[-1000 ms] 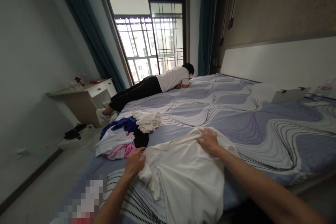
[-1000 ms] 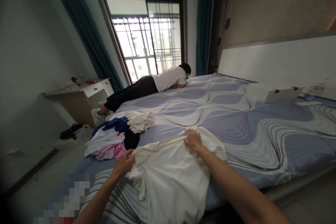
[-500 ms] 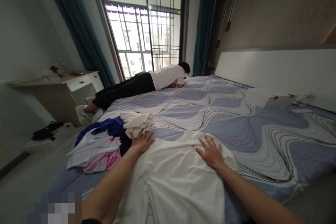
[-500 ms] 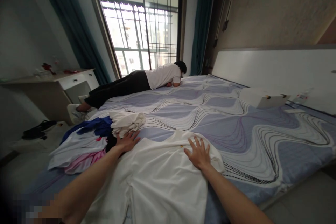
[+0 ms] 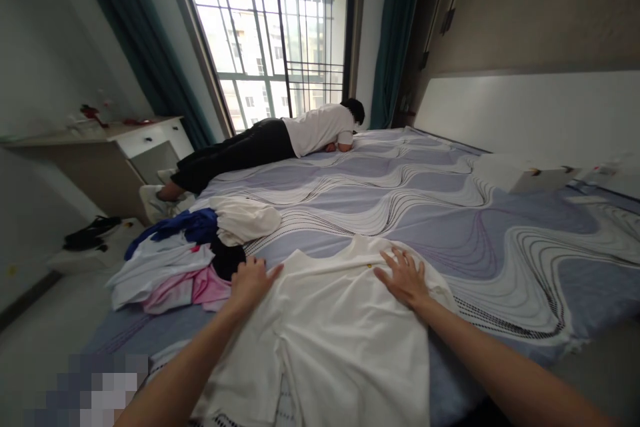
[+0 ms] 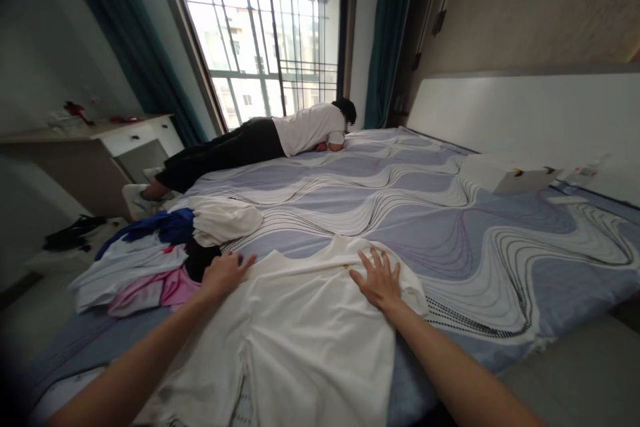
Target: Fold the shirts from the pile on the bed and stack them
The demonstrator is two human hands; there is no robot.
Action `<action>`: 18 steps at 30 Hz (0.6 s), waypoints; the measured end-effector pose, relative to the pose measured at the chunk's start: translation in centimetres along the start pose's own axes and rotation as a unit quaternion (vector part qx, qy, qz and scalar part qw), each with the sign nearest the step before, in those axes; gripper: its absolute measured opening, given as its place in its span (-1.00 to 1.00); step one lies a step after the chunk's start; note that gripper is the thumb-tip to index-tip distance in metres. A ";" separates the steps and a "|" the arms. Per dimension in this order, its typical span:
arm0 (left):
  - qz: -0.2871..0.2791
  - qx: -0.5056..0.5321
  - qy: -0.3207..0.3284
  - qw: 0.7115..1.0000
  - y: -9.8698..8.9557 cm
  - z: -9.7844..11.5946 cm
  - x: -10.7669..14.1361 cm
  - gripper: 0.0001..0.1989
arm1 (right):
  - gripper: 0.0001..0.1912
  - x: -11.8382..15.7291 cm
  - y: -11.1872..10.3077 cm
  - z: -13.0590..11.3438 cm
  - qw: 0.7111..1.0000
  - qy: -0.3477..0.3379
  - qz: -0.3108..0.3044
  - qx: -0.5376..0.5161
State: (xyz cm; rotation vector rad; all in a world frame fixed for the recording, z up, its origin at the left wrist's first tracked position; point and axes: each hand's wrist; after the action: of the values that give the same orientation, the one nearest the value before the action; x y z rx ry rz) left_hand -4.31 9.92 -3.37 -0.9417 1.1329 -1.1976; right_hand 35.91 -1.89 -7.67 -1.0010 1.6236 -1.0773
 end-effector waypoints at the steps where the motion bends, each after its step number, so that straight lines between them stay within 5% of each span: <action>1: 0.018 -0.023 0.006 1.000 0.3 -0.1 1.8 -0.31 | -0.40 -0.5 0.0 0.2 1.000 0.003 0.015 -0.005; 4: 0.018 -0.024 0.030 0.999 1.2 -0.9 5.1 -0.50 | -0.56 -3.2 0.0 0.8 0.995 0.045 0.092 0.001; 7: -0.003 0.021 0.035 0.999 1.4 -2.0 4.4 -0.62 | -0.61 -6.8 0.4 0.6 0.995 0.054 0.075 0.021; 11: 0.018 0.044 0.029 0.998 1.5 -3.2 -0.2 -0.60 | -0.72 -11.0 1.4 0.1 1.000 0.016 -0.006 0.010; 18: 0.026 0.095 0.029 0.995 3.1 -4.5 -9.6 -0.60 | -0.61 -17.4 4.2 0.6 0.999 0.036 0.007 0.014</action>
State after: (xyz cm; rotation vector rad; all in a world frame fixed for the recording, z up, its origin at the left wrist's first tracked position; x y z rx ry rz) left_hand -8.08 19.96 -5.82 -0.7320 1.0615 -1.2728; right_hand 40.24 15.48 -7.40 -0.9413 1.6657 -1.1359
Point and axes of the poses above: each hand's wrist, its own x-axis away from the middle knuckle, its own y-axis out of the palm, z = x × y, and after that the axes turned 9 degrees about z, right-handed
